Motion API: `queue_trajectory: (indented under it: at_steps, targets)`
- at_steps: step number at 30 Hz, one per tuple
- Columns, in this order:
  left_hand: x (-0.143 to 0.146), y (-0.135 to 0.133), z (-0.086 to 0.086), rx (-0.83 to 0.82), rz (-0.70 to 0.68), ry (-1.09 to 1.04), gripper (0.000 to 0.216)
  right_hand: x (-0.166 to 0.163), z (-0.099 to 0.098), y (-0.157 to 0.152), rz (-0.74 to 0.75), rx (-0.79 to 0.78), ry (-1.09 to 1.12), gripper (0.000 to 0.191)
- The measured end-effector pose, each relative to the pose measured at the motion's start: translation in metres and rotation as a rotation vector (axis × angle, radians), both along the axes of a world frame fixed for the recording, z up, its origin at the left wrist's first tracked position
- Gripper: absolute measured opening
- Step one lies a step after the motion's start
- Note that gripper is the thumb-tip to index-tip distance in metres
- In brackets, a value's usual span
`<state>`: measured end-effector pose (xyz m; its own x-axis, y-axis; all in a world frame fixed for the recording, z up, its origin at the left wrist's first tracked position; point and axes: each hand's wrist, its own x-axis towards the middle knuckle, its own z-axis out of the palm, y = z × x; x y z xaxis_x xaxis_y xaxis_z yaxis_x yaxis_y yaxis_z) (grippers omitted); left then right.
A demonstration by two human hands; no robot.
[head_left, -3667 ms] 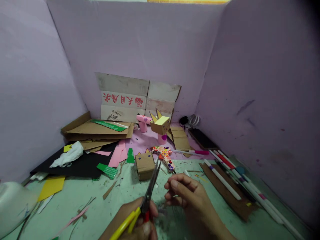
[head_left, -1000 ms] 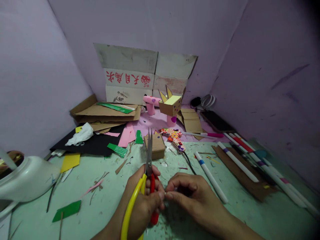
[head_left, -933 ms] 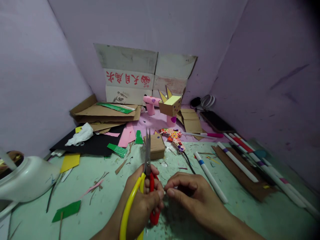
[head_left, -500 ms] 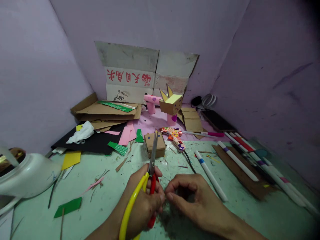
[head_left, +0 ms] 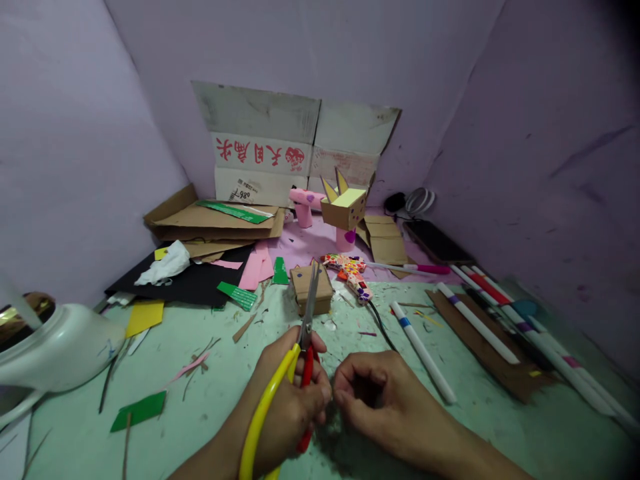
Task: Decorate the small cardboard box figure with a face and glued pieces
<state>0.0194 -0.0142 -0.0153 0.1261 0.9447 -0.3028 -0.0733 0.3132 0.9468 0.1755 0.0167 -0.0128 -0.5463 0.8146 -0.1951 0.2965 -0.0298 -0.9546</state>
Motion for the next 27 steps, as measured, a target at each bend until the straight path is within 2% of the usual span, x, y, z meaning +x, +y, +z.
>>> queue_trajectory:
  at_steps: [6,13,15,18,21,24,27]
  targets:
    - [0.001,-0.001,0.011,0.022,0.047,-0.032,0.034,0.000,-0.001,0.007,-0.152,-0.212,0.136,0.014]
    - [0.001,0.000,0.012,0.018,0.045,-0.048,0.037,-0.002,-0.003,0.008,-0.171,-0.244,0.152,0.019]
    - [-0.001,0.001,0.012,0.030,0.079,-0.043,0.037,0.003,-0.001,0.011,-0.191,-0.165,0.108,0.018]
    - [-0.004,0.003,0.015,0.052,0.143,-0.038,0.039,0.015,0.002,0.017,-0.195,0.120,-0.045,0.012]
    - [-0.010,0.005,0.021,0.079,0.181,-0.013,0.036,0.026,0.003,0.022,-0.037,0.328,-0.273,0.009]
    - [-0.017,0.008,0.027,0.123,0.223,0.038,0.031,0.030,0.004,0.024,0.157,0.408,-0.468,0.011]
    - [-0.023,0.011,0.030,0.157,0.283,0.056,0.032,0.031,0.004,0.025,0.247,0.442,-0.538,0.017]
